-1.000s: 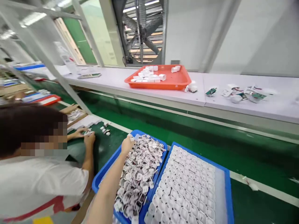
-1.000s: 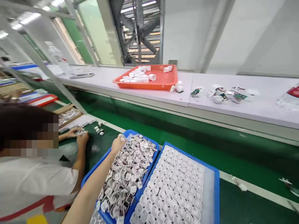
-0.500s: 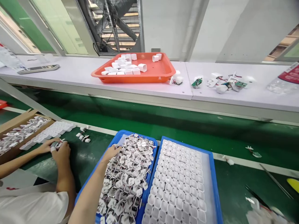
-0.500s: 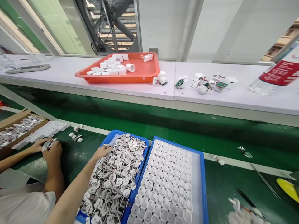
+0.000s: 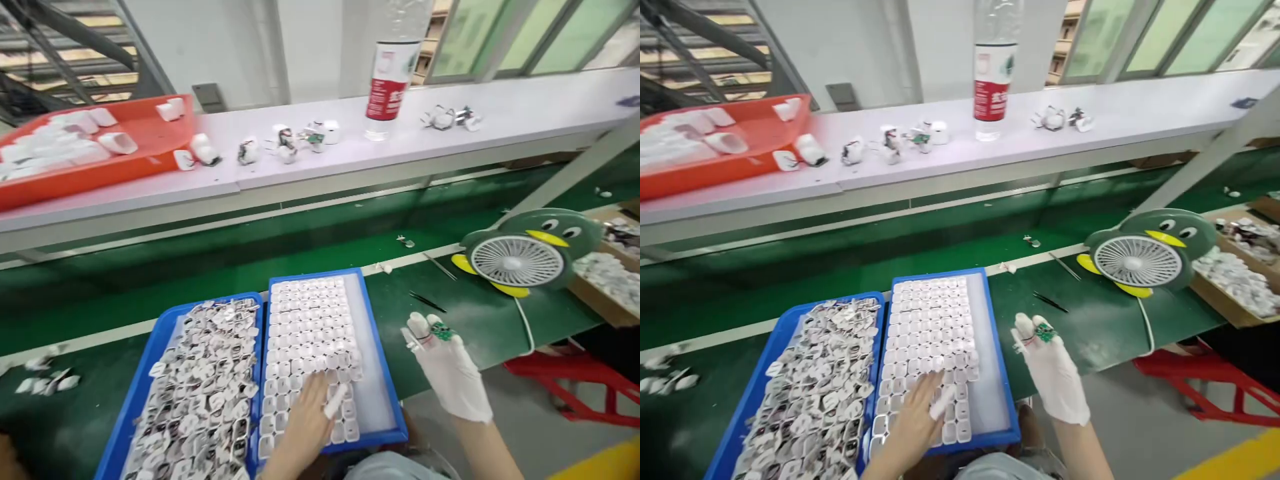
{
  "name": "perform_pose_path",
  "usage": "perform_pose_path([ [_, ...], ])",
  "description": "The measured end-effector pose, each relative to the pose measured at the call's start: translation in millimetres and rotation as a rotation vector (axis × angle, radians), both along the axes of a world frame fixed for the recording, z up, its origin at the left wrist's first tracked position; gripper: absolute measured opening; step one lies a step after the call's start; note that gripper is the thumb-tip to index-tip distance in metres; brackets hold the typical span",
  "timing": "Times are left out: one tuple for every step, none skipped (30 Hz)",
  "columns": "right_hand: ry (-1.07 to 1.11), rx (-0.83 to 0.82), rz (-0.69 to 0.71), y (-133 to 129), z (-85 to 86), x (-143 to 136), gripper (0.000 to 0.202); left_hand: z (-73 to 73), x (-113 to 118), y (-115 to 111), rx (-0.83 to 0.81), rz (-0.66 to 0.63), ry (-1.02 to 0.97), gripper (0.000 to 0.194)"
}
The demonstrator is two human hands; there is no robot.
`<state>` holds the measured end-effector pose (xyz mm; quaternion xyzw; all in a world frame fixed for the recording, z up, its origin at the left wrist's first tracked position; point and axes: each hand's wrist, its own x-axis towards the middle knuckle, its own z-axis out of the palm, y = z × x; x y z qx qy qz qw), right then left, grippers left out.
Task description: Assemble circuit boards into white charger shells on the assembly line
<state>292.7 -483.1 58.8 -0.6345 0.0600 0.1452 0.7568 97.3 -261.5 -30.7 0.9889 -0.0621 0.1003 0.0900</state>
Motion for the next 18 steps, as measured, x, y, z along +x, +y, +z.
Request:
perform_pose_path([
  [0.030, 0.047, -0.009, -3, -0.1, 3, 0.046, -6.7, 7, -24, 0.062, -0.052, 0.025, 0.059],
  [0.058, 0.086, -0.010, -6, -0.7, 7, 0.049, -13.9, 15, -43, 0.109, -0.064, 0.043, 0.062],
  [0.093, 0.132, 0.007, -9, -1.4, 12, 0.050, -21.5, 24, -57, 0.130, -0.037, 0.059, 0.060],
  [0.136, 0.189, 0.031, -14, -2.4, 17, 0.050, -29.0, 33, -67, 0.133, 0.008, 0.068, 0.052],
  [0.191, 0.261, 0.053, -19, -3.6, 22, 0.049, -36.1, 42, -74, 0.127, 0.055, 0.069, 0.040],
  [0.252, 0.338, 0.080, -26, -5.1, 29, 0.048, -42.3, 50, -78, 0.117, 0.098, 0.066, 0.028],
  [0.311, 0.407, 0.111, -33, -6.7, 36, 0.047, -47.0, 57, -82, 0.106, 0.140, 0.065, 0.020],
  [0.362, 0.459, 0.150, -42, -8.6, 45, 0.044, -49.9, 63, -84, 0.096, 0.183, 0.067, 0.019],
  [0.396, 0.484, 0.193, -52, -10.3, 55, 0.043, -50.6, 67, -87, 0.082, 0.229, 0.069, 0.022],
  [0.409, 0.480, 0.245, -63, -11.7, 66, 0.044, -48.9, 71, -91, 0.065, 0.271, 0.073, 0.025],
  [0.415, 0.466, 0.301, -74, -12.5, 78, 0.047, -45.0, 74, -95, 0.044, 0.310, 0.076, 0.028],
  [0.418, 0.451, 0.355, -86, -12.5, 90, 0.047, -39.0, 76, -100, 0.019, 0.347, 0.080, 0.029],
  [0.422, 0.437, 0.402, -98, -11.5, 102, 0.047, -31.3, 78, -106, -0.010, 0.381, 0.083, 0.029],
  [0.425, 0.427, 0.447, -109, -9.5, 113, 0.048, -22.5, 81, -114, -0.044, 0.413, 0.087, 0.027],
  [0.424, 0.416, 0.491, -119, -6.6, 124, 0.051, -13.2, 84, -123, -0.083, 0.444, 0.091, 0.025],
  [0.409, 0.404, 0.533, -128, -2.8, 132, 0.053, -3.7, 87, -133, -0.129, 0.473, 0.095, 0.022],
  [0.380, 0.390, 0.573, -135, 1.5, 139, 0.053, 5.4, 91, -145, -0.182, 0.497, 0.099, 0.020],
  [0.338, 0.376, 0.613, -141, 6.1, 144, 0.050, 14.2, 96, -157, -0.240, 0.516, 0.103, 0.018],
])
